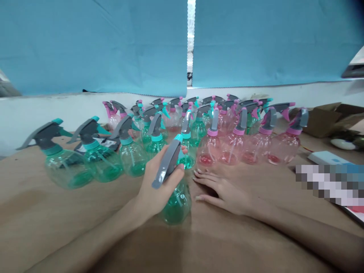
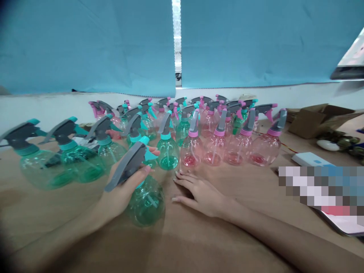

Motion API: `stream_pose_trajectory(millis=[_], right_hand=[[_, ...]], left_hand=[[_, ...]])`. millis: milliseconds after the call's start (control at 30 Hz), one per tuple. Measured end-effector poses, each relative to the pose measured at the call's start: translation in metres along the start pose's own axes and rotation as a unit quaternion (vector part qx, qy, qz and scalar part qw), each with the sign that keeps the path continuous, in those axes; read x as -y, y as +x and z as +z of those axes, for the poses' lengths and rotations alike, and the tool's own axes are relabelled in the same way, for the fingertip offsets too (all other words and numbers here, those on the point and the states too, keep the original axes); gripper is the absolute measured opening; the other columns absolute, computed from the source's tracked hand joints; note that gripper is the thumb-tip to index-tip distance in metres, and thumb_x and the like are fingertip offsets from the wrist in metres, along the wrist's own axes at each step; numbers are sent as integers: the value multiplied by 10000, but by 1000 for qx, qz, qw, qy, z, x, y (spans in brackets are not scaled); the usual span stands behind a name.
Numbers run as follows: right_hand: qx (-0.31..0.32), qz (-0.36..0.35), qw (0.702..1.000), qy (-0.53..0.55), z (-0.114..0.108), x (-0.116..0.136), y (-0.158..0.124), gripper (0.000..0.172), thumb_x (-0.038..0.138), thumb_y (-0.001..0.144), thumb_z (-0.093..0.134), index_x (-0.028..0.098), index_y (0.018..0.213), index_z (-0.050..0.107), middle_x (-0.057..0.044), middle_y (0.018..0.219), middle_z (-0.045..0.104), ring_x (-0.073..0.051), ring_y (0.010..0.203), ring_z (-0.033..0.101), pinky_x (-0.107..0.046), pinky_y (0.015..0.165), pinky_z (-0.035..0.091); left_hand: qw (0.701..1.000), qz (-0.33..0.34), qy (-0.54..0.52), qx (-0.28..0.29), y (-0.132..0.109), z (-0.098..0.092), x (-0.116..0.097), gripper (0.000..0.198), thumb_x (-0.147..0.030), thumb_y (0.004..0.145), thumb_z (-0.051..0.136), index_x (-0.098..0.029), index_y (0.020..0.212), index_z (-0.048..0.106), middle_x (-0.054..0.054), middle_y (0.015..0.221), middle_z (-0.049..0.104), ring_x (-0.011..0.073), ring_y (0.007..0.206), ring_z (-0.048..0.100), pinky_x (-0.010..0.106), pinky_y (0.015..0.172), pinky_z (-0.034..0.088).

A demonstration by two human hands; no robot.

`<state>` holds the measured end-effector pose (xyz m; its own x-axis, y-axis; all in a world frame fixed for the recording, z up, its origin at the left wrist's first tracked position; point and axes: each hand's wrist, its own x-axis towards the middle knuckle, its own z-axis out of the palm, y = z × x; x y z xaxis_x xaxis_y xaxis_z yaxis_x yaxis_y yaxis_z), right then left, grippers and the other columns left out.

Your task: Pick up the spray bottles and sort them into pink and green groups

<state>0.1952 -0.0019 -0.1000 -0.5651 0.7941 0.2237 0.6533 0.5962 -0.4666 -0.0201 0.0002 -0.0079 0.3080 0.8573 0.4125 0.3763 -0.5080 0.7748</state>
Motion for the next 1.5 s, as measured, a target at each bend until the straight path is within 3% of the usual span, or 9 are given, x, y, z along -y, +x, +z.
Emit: stream_pose_trajectory(millis=[533,733,967,1333,1500], right_hand=[[7,2,1000,-17,0,1,1,616,561,900,432,178,1382,418,-85,1421,448,-250,1324,374,-449,1089,327],[10,2,1000,-25,0,1,1,626,564,904,418,159,1382,415,-90,1432,432,-246,1319,382,-444,1090,324],[-2,-1,1000,-23,1,1,1,621,570,901,419,167,1374,430,-88,1428,437,-248,1319,383,-434,1089,328],[9,2,1000,-17,1,-1,1,633,571,897,429,178,1393,404,-84,1443,416,-255,1334,356,-453,1092,319],[3,-2,1000,-12,0,0,2,623,565,894,443,190,1390,410,-87,1429,435,-255,1327,371,-456,1092,318]], left_hand=[[1000,2,5,-2,0,0,1,225,-230,836,515,-295,1051,526,-16,906,605,176,783,571,320,771,457],[1000,-5,6,2,1,0,-3,215,-232,829,504,-282,1036,529,-18,861,603,168,704,561,320,740,464],[999,-3,33,4,2,-2,-5,211,-254,820,492,-287,1021,549,-29,774,566,165,661,525,297,629,434],[999,17,27,20,2,-8,-3,69,-212,777,471,-240,803,529,-20,703,619,170,629,582,310,610,445],[1000,6,21,12,1,-6,0,180,-246,798,500,-261,963,568,-29,672,592,170,623,578,293,578,448]])
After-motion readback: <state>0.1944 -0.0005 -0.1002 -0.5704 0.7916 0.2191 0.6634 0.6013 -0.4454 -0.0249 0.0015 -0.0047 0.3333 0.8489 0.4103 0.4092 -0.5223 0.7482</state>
